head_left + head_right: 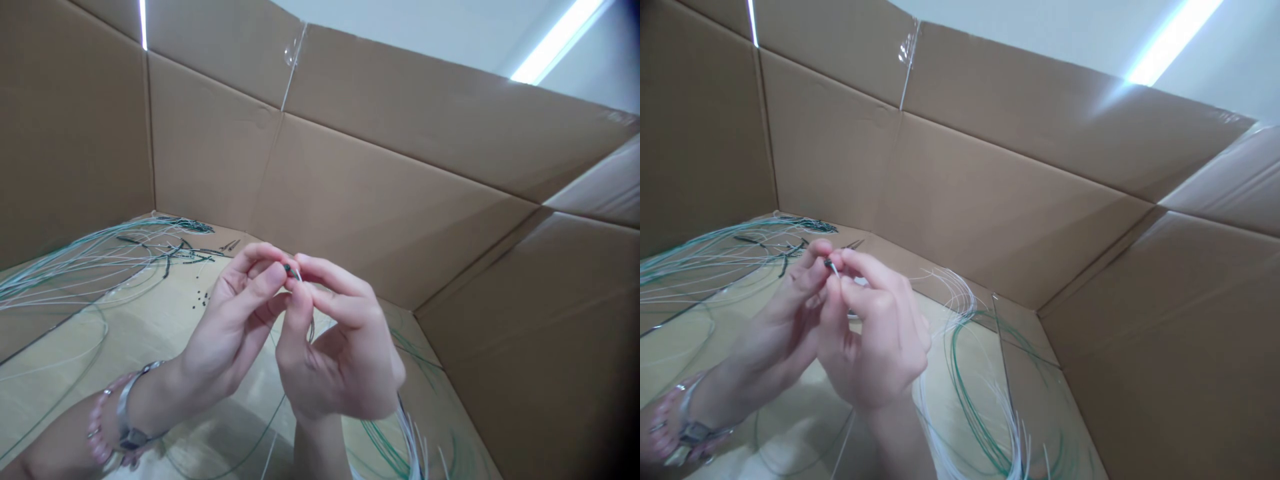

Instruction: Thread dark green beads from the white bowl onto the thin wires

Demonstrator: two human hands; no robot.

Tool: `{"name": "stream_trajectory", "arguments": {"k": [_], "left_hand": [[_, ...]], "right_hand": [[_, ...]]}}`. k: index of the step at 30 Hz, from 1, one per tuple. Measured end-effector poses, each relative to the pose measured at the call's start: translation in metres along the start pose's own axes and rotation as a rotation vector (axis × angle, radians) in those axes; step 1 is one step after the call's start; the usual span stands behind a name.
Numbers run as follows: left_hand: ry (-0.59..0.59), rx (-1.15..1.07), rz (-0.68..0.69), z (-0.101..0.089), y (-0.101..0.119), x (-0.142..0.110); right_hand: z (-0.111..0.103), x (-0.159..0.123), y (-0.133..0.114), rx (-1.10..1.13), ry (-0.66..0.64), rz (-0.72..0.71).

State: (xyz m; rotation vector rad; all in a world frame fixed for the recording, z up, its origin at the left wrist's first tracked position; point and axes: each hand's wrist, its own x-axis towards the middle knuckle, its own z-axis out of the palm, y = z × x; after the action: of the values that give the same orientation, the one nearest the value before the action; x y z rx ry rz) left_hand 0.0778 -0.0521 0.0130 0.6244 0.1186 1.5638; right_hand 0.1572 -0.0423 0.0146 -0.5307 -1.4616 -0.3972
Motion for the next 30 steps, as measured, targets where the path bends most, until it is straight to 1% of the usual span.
{"name": "stream_trajectory", "arguments": {"k": [12, 16, 18, 21, 23, 26, 30], "left_hand": [[0.001, 0.005, 0.001, 0.0, 0.001, 0.002], [-0.024, 0.035, 0.014, -0.001, 0.0, 0.004], [-0.062, 0.079, 0.079, -0.004, -0.001, 0.007], [-0.129, 0.202, 0.269, -0.011, 0.0, 0.012], [-0.178, 0.313, 0.363, -0.015, 0.003, 0.014], [-0.229, 0.443, 0.398, -0.019, 0.01, 0.015], [-0.217, 0.489, 0.4, -0.019, 0.018, 0.015]], "right_hand": [[0.0, 0.002, 0.0, -0.024, -0.016, -0.024], [-0.001, 0.002, 0.0, -0.035, -0.029, -0.026], [-0.002, 0.002, -0.001, -0.032, -0.04, -0.015], [-0.003, 0.003, -0.002, -0.012, -0.05, 0.0], [-0.003, 0.004, -0.002, 0.001, -0.046, 0.011], [-0.003, 0.003, -0.002, 0.033, -0.039, 0.032], [-0.003, 0.002, -0.001, 0.14, -0.047, 0.099]]}}
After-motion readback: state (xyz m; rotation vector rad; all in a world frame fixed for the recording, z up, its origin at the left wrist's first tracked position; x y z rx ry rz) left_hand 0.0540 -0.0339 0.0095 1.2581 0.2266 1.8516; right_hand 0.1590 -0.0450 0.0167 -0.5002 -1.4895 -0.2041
